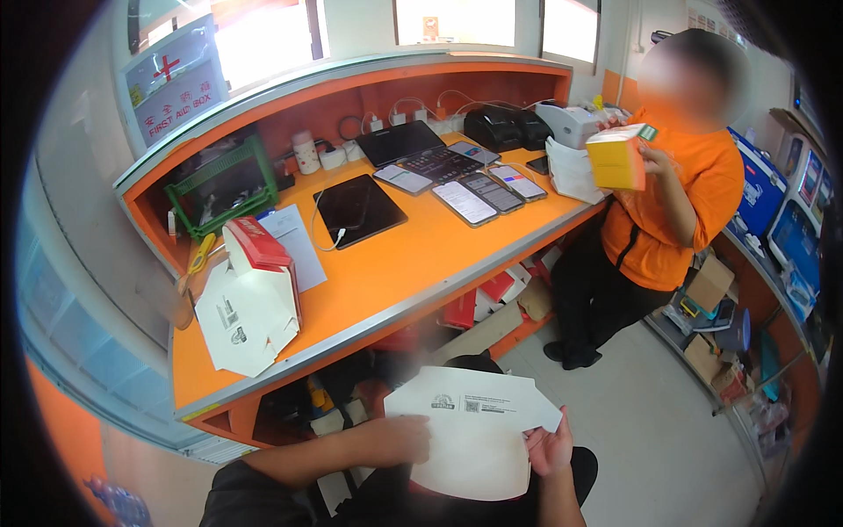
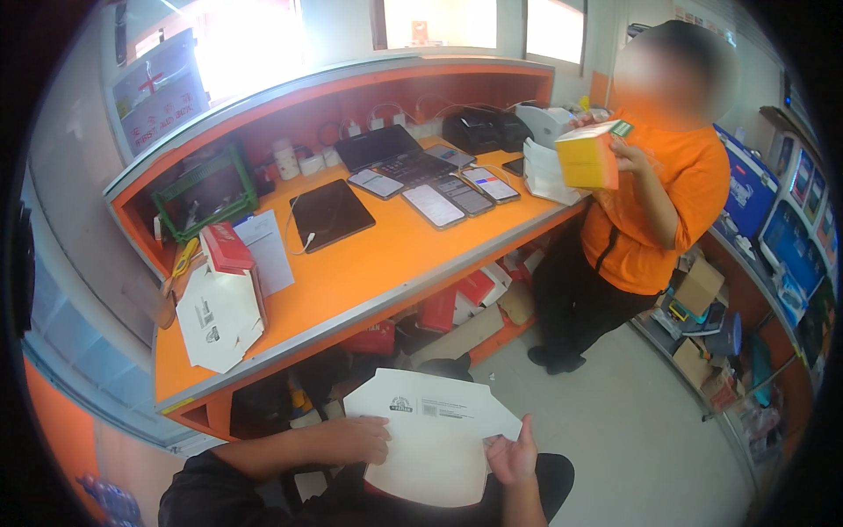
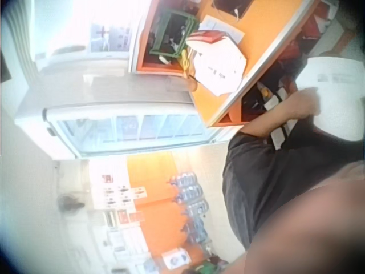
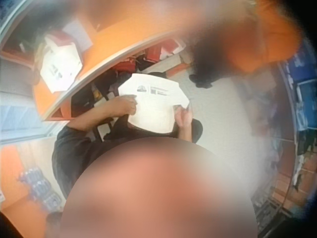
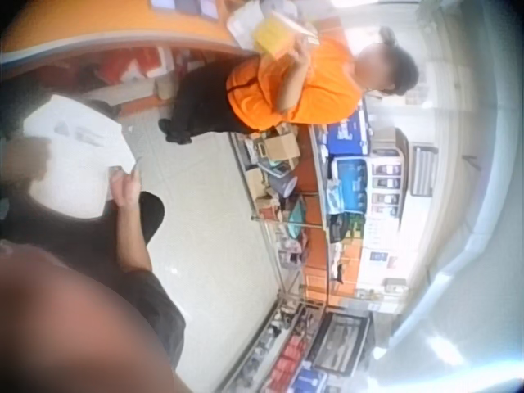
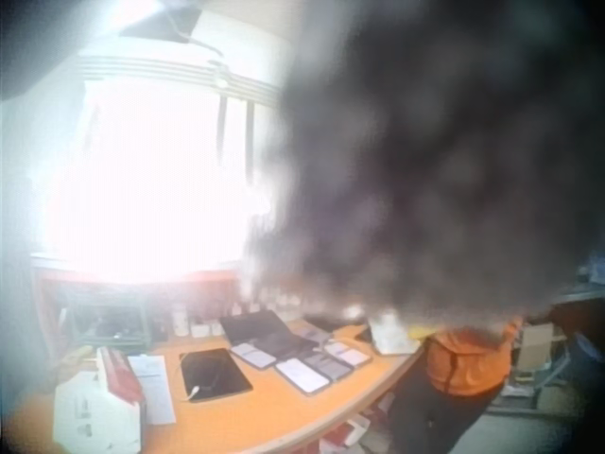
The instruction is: The person assembles red and white cardboard boxes by folding flaps and tucking tabs. They repeatedly pick up flat-packed boxes, fold them into shape, and place them on the counter or into a pile.
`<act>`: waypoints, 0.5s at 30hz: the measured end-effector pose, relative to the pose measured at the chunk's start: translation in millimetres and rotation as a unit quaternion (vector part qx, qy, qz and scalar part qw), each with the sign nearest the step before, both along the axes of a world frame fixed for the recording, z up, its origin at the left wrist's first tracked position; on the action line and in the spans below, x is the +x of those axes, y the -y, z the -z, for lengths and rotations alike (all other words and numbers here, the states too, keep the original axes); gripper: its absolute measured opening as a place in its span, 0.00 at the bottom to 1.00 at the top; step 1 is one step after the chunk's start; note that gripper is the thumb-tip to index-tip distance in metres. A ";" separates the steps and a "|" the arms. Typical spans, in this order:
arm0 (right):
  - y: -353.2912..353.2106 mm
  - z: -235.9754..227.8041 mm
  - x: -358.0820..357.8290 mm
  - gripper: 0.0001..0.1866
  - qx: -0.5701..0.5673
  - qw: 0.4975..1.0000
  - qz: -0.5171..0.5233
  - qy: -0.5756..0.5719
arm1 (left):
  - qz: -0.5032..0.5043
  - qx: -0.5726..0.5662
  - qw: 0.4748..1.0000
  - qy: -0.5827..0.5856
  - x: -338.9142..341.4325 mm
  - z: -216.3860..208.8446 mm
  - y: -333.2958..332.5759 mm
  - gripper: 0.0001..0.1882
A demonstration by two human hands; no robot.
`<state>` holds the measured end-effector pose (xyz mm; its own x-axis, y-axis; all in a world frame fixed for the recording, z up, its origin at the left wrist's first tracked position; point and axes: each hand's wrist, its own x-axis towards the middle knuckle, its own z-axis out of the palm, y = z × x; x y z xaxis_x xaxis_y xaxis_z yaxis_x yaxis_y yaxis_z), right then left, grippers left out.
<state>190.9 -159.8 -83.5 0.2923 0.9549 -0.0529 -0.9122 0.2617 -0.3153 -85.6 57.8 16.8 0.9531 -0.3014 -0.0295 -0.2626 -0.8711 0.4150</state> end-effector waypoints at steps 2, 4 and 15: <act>5.4 7.6 -5.9 0.38 -0.076 0.992 0.029 0.100 | 0.024 0.043 0.998 -0.050 -5.3 -4.9 3.1 0.03; 8.4 10.4 -4.2 0.36 0.005 0.986 -0.017 0.168 | 0.046 -0.025 0.997 -0.047 -7.5 -9.8 4.0 0.06; 20.1 -7.5 -20.7 0.65 0.144 0.933 -0.198 0.263 | 0.090 -0.049 0.973 -0.206 -12.0 -10.3 16.6 0.08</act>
